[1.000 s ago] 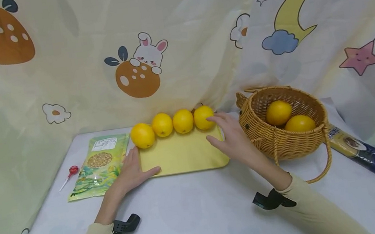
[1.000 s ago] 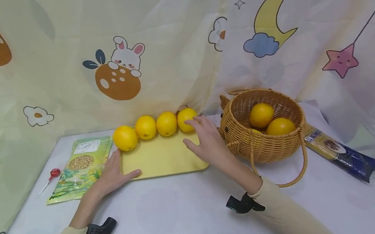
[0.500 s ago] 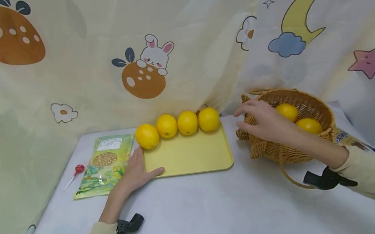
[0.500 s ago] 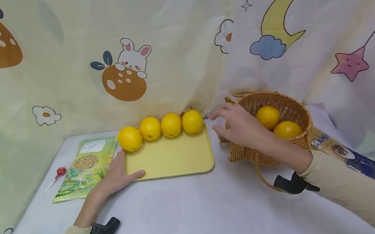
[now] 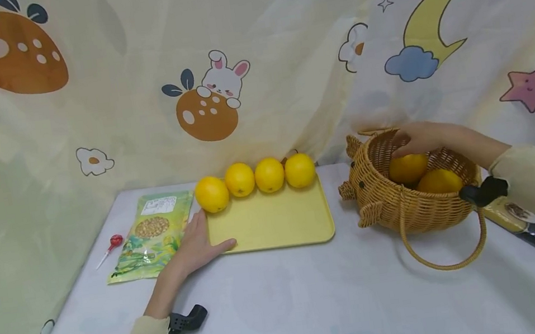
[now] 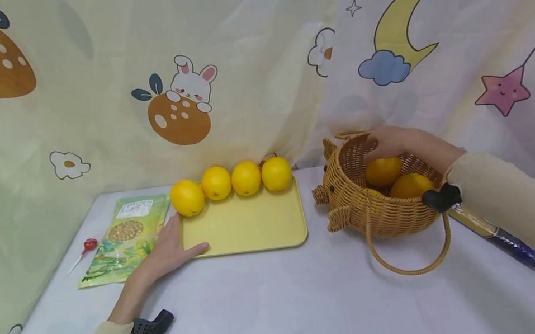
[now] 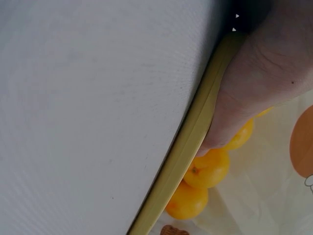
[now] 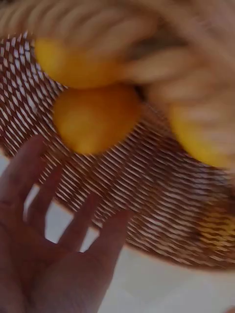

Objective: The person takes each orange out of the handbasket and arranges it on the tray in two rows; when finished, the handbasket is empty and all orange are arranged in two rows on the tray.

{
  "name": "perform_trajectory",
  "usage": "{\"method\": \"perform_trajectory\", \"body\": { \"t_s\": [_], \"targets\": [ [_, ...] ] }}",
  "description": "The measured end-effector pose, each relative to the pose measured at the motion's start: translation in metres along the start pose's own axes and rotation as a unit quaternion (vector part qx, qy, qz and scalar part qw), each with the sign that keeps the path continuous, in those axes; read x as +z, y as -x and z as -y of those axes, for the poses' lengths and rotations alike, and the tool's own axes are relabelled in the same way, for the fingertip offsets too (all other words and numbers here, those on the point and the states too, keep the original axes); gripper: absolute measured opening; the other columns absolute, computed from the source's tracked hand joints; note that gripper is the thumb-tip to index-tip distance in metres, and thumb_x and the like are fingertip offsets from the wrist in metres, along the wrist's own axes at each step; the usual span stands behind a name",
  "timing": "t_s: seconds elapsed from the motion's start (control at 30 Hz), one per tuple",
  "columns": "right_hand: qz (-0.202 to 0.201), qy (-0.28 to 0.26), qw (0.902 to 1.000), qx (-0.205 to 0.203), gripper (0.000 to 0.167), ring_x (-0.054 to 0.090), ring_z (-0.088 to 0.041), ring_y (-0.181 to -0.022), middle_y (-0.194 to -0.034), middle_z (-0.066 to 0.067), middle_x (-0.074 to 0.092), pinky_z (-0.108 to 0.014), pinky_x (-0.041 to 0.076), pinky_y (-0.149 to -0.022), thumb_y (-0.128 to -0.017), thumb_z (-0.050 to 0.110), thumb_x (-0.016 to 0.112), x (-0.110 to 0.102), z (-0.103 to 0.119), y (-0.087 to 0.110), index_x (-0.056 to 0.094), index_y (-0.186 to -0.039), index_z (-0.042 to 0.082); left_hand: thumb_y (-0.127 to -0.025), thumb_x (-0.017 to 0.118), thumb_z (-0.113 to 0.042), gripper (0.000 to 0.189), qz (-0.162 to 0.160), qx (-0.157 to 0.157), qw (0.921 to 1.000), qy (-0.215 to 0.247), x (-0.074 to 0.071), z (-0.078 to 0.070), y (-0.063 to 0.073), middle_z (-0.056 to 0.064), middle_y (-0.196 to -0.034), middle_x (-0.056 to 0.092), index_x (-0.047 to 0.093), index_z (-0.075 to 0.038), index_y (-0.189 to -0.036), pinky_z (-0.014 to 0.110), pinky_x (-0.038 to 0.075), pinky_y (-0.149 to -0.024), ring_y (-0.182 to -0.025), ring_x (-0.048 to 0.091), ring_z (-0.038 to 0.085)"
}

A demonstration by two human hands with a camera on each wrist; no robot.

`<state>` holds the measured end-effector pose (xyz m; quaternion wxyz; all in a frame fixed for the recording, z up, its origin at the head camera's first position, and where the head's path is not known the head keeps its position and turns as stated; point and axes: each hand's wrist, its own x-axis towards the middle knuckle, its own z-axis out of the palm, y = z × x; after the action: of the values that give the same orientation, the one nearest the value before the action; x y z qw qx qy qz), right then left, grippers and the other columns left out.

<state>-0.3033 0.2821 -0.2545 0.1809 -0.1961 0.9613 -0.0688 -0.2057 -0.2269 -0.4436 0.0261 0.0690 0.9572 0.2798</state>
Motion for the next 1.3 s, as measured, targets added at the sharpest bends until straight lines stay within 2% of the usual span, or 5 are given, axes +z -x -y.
{"method": "perform_trajectory", "body": {
  "t_s": [0.23, 0.47, 0.73, 1.0, 1.3],
  "targets": [
    [0.132, -0.101, 0.9825, 0.084, 0.075, 0.042, -0.055, -0.123, -0.143, -0.040, 0.028, -0.054, 0.056, -0.084, -0.098, 0.045, 0.051, -0.011, -0.023, -0.014, 0.027, -0.146, -0.009, -0.077, 0.064, -0.071, 0.126, 0.001, -0.005, 1.0000, -0.001, 0.005, 0.001, -0.001, 0.023, -0.163, 0.003, -0.007, -0.003, -0.155, 0.060, 0.010, -0.121, -0.150, 0.008, 0.042],
    [0.227, -0.099, 0.9636, 0.101, 0.090, 0.033, -0.057, -0.130, -0.149, -0.040, 0.015, -0.058, 0.052, -0.092, -0.092, 0.058, 0.054, -0.009, -0.028, -0.026, 0.021, -0.151, -0.002, -0.077, 0.064, -0.070, 0.126, 0.005, -0.006, 1.0000, -0.002, 0.003, -0.001, -0.001, 0.024, -0.162, 0.001, -0.008, -0.001, -0.154, 0.059, 0.009, -0.121, -0.150, 0.006, 0.042],
    [0.267, -0.188, 0.9381, 0.115, 0.086, 0.018, -0.056, -0.138, -0.154, -0.037, 0.001, -0.061, 0.045, -0.101, -0.094, 0.050, 0.055, -0.006, -0.030, -0.045, 0.015, -0.154, 0.002, -0.077, 0.065, -0.070, 0.125, 0.008, -0.009, 0.9999, 0.000, 0.000, -0.003, 0.000, 0.023, -0.163, 0.001, -0.008, -0.002, -0.155, 0.059, 0.009, -0.121, -0.150, 0.006, 0.042],
    [0.268, -0.225, 0.9264, 0.139, 0.095, 0.009, -0.057, -0.141, -0.155, -0.036, -0.005, -0.059, 0.048, -0.099, -0.092, 0.052, 0.058, -0.002, -0.041, -0.057, 0.007, -0.155, 0.003, -0.077, 0.065, -0.069, 0.126, 0.011, -0.010, 0.9999, 0.001, 0.001, -0.004, -0.001, 0.023, -0.163, 0.001, -0.008, -0.002, -0.154, 0.059, 0.010, -0.121, -0.150, 0.006, 0.042],
    [0.282, -0.305, 0.9019, 0.119, 0.076, 0.025, -0.041, -0.138, -0.159, -0.027, -0.001, -0.048, 0.049, -0.101, -0.097, 0.038, 0.057, 0.019, -0.062, -0.052, 0.017, -0.155, 0.010, -0.078, 0.063, -0.070, 0.126, 0.018, -0.019, 0.9997, 0.000, 0.000, -0.002, 0.001, 0.024, -0.163, -0.002, -0.010, -0.002, -0.154, 0.059, 0.008, -0.122, -0.150, 0.003, 0.042]
  ]
}}
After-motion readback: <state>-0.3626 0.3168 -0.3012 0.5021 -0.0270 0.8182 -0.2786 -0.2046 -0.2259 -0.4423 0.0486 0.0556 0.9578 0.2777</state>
